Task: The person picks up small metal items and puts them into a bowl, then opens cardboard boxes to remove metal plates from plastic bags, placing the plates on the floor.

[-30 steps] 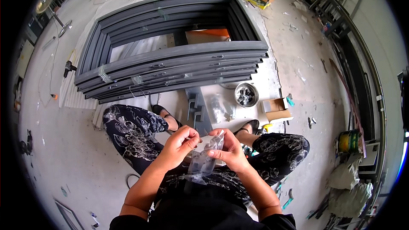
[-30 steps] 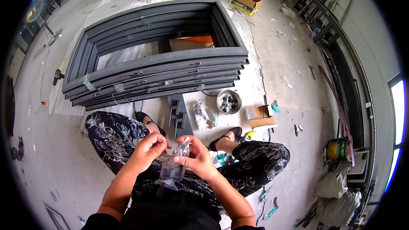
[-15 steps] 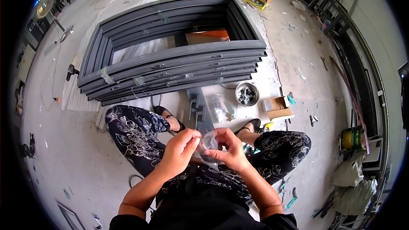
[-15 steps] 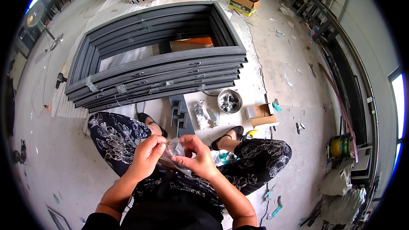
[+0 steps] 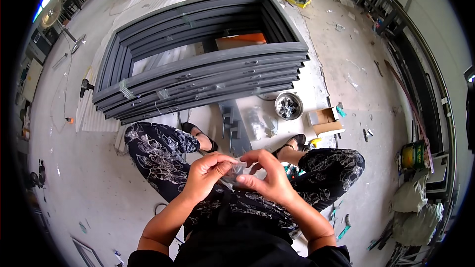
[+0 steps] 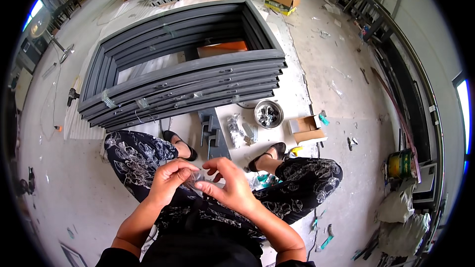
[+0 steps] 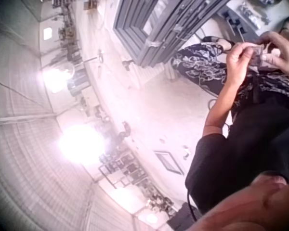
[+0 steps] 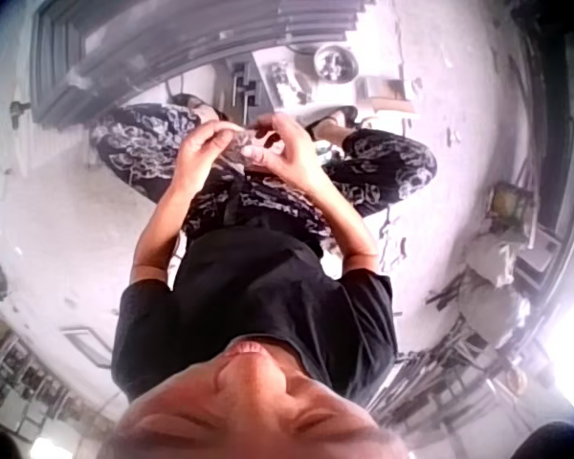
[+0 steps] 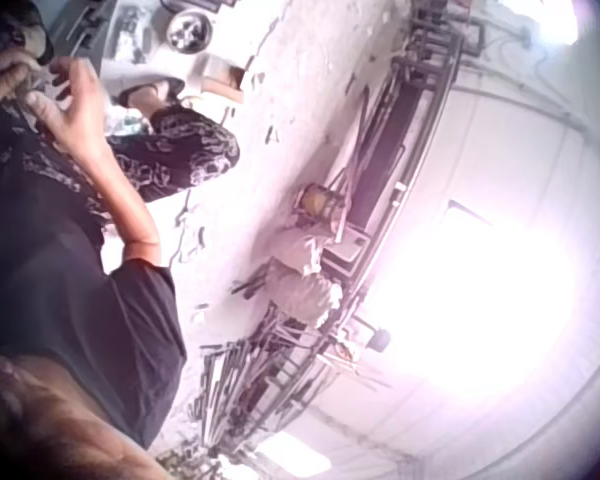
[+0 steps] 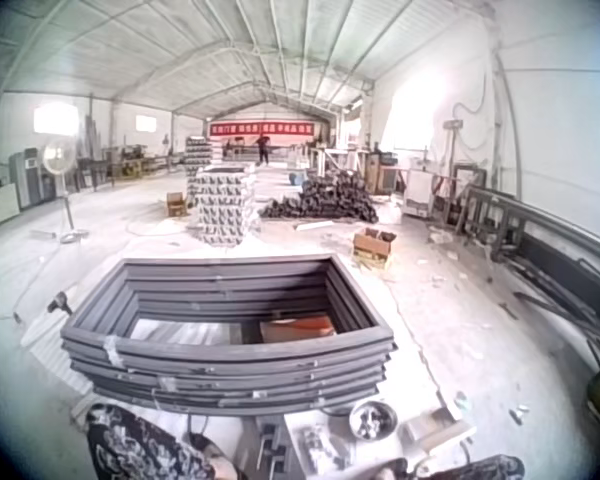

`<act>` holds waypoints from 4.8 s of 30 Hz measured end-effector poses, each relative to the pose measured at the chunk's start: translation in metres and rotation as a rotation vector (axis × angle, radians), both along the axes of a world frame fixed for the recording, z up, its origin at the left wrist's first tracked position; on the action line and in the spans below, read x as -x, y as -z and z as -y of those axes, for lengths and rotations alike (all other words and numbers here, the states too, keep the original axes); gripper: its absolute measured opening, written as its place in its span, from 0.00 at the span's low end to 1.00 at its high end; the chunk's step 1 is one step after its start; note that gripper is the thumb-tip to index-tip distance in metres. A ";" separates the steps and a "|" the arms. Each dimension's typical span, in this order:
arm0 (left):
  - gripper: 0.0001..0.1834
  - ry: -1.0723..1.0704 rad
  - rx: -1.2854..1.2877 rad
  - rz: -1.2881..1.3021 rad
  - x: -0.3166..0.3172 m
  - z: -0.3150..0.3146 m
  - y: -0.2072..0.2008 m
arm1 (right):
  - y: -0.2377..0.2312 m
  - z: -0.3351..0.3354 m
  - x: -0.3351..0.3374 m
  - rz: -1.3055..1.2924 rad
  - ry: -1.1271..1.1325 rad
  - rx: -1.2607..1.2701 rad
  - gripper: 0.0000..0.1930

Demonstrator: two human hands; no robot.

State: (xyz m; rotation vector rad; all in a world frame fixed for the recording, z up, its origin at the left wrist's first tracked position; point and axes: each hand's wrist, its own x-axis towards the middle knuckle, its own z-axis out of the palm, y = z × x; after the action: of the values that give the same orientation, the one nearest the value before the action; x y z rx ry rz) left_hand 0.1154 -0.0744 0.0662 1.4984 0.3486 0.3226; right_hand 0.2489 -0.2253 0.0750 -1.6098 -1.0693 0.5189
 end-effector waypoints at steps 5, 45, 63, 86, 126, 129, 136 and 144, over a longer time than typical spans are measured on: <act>0.06 0.029 -0.361 0.017 -0.004 0.002 -0.008 | -0.025 -0.007 -0.013 0.319 -0.138 0.107 0.12; 0.12 -0.382 0.075 0.101 -0.001 0.014 0.051 | 0.101 -0.015 0.046 -1.558 -0.223 0.524 0.13; 0.21 -0.136 -0.950 0.006 -0.030 -0.024 0.010 | 0.124 -0.002 0.027 -0.509 0.351 0.436 0.14; 0.07 -0.595 -1.108 -0.424 -0.010 -0.103 0.100 | 0.075 0.039 0.017 -0.389 -0.027 0.444 0.12; 0.23 0.095 -0.258 -0.908 -0.129 -0.035 0.365 | 0.363 0.001 -0.127 0.140 0.002 1.210 0.15; 0.21 -0.020 -0.398 -0.800 -0.126 -0.022 0.376 | 0.385 -0.013 -0.152 0.083 0.073 1.220 0.14; 0.12 -0.174 -0.825 -0.824 -0.143 -0.006 0.359 | 0.433 -0.072 -0.163 0.068 0.259 1.075 0.17; 0.04 -0.343 -0.739 -0.679 -0.158 -0.029 0.328 | 0.420 -0.099 -0.179 0.085 0.160 1.120 0.13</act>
State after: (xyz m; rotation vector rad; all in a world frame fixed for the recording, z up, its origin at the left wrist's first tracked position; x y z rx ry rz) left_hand 0.2729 -0.0458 -0.2614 2.2656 1.1249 0.2070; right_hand 0.4277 -0.1265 -0.3454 -2.6707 -0.6935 1.0511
